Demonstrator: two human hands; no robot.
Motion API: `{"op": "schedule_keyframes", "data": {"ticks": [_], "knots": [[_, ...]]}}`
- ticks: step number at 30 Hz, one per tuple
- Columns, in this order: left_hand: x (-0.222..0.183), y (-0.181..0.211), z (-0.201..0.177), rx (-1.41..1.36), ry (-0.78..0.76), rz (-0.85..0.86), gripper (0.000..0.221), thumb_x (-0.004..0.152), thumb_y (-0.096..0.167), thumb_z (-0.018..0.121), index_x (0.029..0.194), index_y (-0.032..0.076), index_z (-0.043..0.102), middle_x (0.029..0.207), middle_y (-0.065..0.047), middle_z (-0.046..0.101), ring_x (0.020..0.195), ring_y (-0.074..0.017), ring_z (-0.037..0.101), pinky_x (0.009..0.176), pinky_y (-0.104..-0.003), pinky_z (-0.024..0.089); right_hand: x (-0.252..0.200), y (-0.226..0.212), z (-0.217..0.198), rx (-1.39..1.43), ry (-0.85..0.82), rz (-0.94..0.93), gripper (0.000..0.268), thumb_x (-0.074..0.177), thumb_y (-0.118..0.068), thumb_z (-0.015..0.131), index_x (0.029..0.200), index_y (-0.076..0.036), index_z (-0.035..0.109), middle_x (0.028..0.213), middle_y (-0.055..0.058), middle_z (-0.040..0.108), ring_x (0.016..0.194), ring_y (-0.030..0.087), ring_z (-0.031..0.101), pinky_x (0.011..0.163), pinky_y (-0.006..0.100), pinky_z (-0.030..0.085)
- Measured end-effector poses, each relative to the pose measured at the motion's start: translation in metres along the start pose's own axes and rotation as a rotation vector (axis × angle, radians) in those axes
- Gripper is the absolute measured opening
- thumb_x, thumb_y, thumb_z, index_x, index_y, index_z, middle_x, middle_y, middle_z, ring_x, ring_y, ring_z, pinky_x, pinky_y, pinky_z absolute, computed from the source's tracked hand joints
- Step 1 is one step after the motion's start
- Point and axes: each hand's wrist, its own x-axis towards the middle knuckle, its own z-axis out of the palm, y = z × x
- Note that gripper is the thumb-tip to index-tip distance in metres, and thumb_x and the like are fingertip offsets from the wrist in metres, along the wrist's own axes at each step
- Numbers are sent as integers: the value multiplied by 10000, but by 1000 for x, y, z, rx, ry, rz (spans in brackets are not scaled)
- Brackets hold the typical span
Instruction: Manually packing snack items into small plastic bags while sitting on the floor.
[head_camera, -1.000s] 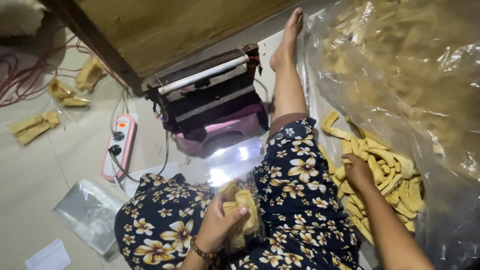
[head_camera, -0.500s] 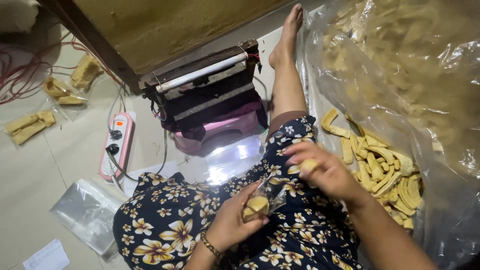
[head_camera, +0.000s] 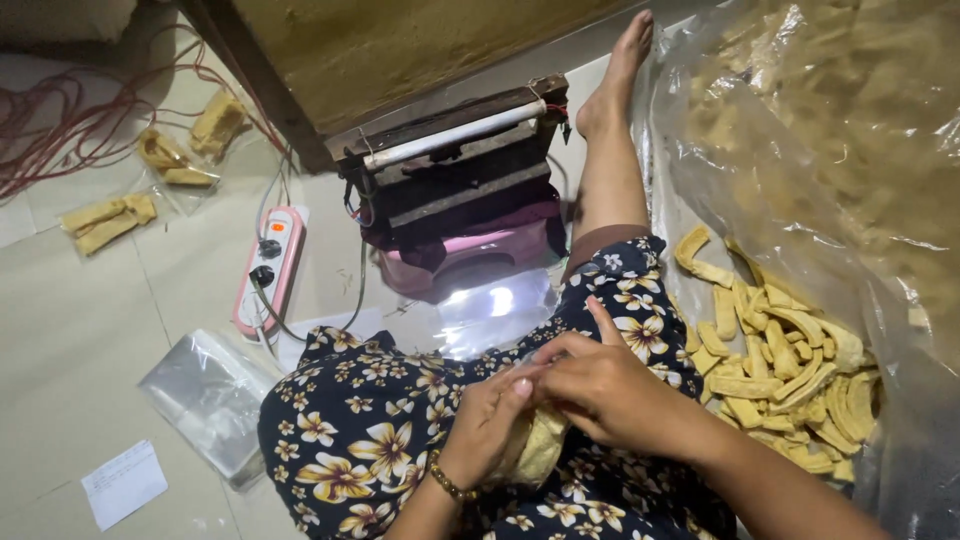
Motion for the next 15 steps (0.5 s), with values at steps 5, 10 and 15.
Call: {"op": "schedule_keyframes", "data": {"ticks": [5,10,15], "knots": [[-1,-16,-5,-112,57,140,422,1028,375,492,1280,86,667,1094,-134,770,904,-213,738,780,-310,617,-4,10,-3,399,177,82,100,803,-98,736,837,-151,658,1114,58,736,1215,255,646,1161,641,221],[-8,-9,-11,37,162,223,535,1020,534,454,1337,132,612,1214,-98,753,1003,-217,764,828,-345,648,-11,25,9,921,330,174,459,850,-238,756,1236,-50,595,1330,171,652,1273,303,615,1140,465,450],[-6,-5,-12,44,189,409,590,1083,548,327,1262,98,663,1346,-177,659,1261,-342,625,1097,-512,518,-14,29,30,1092,336,311,158,920,-6,636,966,59,773,1010,168,757,888,218,679,821,322,548]]}}
